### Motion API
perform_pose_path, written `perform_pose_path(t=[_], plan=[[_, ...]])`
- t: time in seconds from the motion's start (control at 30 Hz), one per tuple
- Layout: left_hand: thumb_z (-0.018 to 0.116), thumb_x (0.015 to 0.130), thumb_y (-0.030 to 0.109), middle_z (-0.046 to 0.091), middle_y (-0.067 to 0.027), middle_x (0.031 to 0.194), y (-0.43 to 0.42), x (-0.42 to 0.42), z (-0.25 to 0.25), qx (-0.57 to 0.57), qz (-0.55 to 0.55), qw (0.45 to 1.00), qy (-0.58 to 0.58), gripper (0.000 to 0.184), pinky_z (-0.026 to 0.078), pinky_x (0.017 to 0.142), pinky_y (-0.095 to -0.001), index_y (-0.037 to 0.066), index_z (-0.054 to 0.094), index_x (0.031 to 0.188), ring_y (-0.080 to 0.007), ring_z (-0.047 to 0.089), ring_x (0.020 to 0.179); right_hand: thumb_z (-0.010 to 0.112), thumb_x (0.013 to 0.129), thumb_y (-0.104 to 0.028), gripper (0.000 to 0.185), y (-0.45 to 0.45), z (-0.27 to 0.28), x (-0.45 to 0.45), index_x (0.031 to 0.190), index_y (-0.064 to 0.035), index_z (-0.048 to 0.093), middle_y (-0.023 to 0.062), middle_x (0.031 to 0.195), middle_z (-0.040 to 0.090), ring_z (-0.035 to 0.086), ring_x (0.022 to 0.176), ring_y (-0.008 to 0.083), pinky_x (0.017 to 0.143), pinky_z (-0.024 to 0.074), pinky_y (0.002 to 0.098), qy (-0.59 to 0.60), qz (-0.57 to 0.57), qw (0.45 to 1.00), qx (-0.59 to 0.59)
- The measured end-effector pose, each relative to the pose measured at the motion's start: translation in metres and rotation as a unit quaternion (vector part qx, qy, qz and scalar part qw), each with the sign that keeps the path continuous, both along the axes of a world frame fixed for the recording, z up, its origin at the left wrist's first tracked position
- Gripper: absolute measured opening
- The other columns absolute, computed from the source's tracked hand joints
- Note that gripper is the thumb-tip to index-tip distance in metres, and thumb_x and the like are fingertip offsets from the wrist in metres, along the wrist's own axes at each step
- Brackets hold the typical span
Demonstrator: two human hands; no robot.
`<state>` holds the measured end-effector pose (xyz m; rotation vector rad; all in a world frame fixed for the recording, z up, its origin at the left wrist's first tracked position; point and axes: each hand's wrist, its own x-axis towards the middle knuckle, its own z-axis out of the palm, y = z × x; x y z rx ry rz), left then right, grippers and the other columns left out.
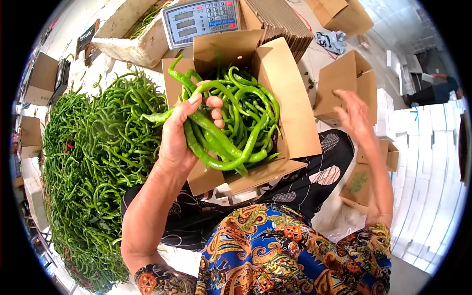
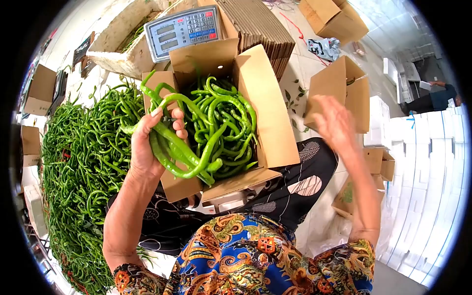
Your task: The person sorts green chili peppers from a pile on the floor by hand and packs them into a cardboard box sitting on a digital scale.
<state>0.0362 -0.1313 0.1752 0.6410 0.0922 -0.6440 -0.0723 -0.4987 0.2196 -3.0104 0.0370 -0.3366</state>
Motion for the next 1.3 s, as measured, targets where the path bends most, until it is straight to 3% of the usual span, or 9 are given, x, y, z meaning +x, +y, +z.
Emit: perform_pose_path(t=[0.1, 0.17, 0.33, 0.43, 0.73, 0.83, 1.0, 1.1, 1.3], plan=[[0.055, 0.095, 0.026, 0.062, -0.0119, 0.096, -0.006, 0.001, -0.001, 0.003, 0.011, 1.000, 0.019, 0.037, 0.053, 0.070, -0.0310, 0.000, 0.052, 0.122, -0.0166, 0.058, 0.077, 0.076, 0.076, -0.008, 0.040, 0.100, 0.015, -0.003, 0.115, -0.0034, 0.065, 0.0086, 0.096, 0.070, 0.061, 0.070, 0.0105, 0.065, 0.0504, 0.0261, 0.168, 0.075, 0.925, 0.334], [0.054, 0.097, 0.028, 0.062, -0.0119, 0.096, -0.010, 0.000, 0.000, -0.008, 0.012, 1.000, 0.024, 0.037, 0.054, 0.070, -0.0312, 0.000, 0.052, 0.121, -0.0171, 0.059, 0.076, 0.085, 0.071, -0.018, 0.056, 0.144, 0.009, 0.000, 0.121, -0.0039, 0.062, 0.0087, 0.100, 0.069, 0.058, 0.070, 0.0104, 0.064, 0.0495, 0.0261, 0.189, 0.152, 0.887, 0.392], [0.053, 0.098, 0.038, 0.062, -0.0129, 0.098, -0.011, 0.002, -0.005, -0.003, 0.033, 0.999, 0.034, 0.045, 0.057, 0.071, -0.0336, 0.000, 0.051, 0.122, -0.0198, 0.061, 0.079, 0.064, 0.094, -0.023, 0.047, 0.176, -0.014, 0.023, 0.132, 0.0000, 0.048, 0.0075, 0.098, 0.064, 0.063, 0.081, 0.0139, 0.072, 0.0517, 0.0272, 0.214, 0.149, 0.762, 0.592], [0.057, 0.097, 0.038, 0.063, -0.0105, 0.099, -0.006, 0.006, -0.006, -0.042, 0.020, 0.998, 0.043, 0.041, 0.059, 0.079, -0.0355, 0.005, 0.053, 0.120, -0.0206, 0.065, 0.084, 0.059, 0.098, -0.020, 0.041, 0.183, -0.018, 0.028, 0.133, -0.0016, 0.047, 0.0053, 0.104, 0.062, 0.062, 0.082, 0.0111, 0.073, 0.0507, 0.0253, 0.279, 0.139, 0.591, 0.744], [0.065, 0.092, 0.037, 0.064, -0.0115, 0.110, -0.007, -0.002, -0.005, 0.022, -0.064, 0.998, 0.012, 0.055, 0.054, 0.092, -0.0413, 0.009, 0.046, 0.135, -0.0228, 0.063, 0.106, 0.053, 0.099, -0.010, 0.029, 0.159, 0.001, 0.030, 0.126, -0.0019, 0.057, 0.0066, 0.100, 0.064, 0.057, 0.067, 0.0090, 0.058, 0.0486, 0.0233, 0.273, 0.085, 0.639, 0.714], [0.073, 0.087, 0.018, 0.067, -0.0093, 0.106, -0.010, 0.001, -0.009, 0.035, -0.118, 0.991, -0.049, 0.049, 0.054, 0.086, -0.0370, 0.008, 0.050, 0.129, -0.0210, 0.066, 0.100, 0.056, 0.098, -0.014, 0.014, 0.143, 0.026, 0.036, 0.107, -0.0062, 0.063, -0.0005, 0.084, 0.062, 0.051, 0.060, 0.0034, 0.053, 0.0446, 0.0198, 0.221, 0.044, 0.631, 0.742], [0.078, 0.080, 0.008, 0.063, -0.0104, 0.107, -0.012, -0.005, -0.004, 0.107, -0.175, 0.978, -0.025, 0.054, 0.050, 0.085, -0.0338, 0.001, 0.050, 0.125, -0.0187, 0.062, 0.089, 0.057, 0.098, -0.015, 0.015, 0.112, 0.047, 0.034, 0.106, -0.0047, 0.064, -0.0053, 0.073, 0.054, 0.046, 0.056, 0.0018, 0.050, 0.0398, 0.0172, 0.107, -0.035, 0.745, 0.658], [0.077, 0.079, 0.015, 0.065, -0.0089, 0.106, -0.010, -0.008, -0.004, 0.131, -0.222, 0.963, -0.078, 0.063, 0.051, 0.084, -0.0341, 0.004, 0.047, 0.133, -0.0189, 0.062, 0.092, 0.058, 0.098, -0.015, 0.013, 0.096, 0.049, 0.031, 0.104, -0.0051, 0.064, -0.0063, 0.070, 0.051, 0.044, 0.055, 0.0017, 0.050, 0.0379, 0.0177, 0.007, 0.001, 0.830, 0.558], [0.055, 0.094, 0.009, 0.066, -0.0107, 0.100, -0.006, 0.003, -0.025, 0.302, -0.060, 0.943, -0.126, 0.033, 0.055, 0.081, -0.0308, -0.001, 0.053, 0.124, -0.0161, 0.064, 0.088, 0.061, 0.095, -0.015, 0.011, 0.084, 0.072, 0.018, 0.101, -0.0068, 0.066, -0.0059, 0.070, 0.053, 0.043, 0.054, 0.0007, 0.049, 0.0336, 0.0176, 0.148, 0.038, 0.878, 0.454]])
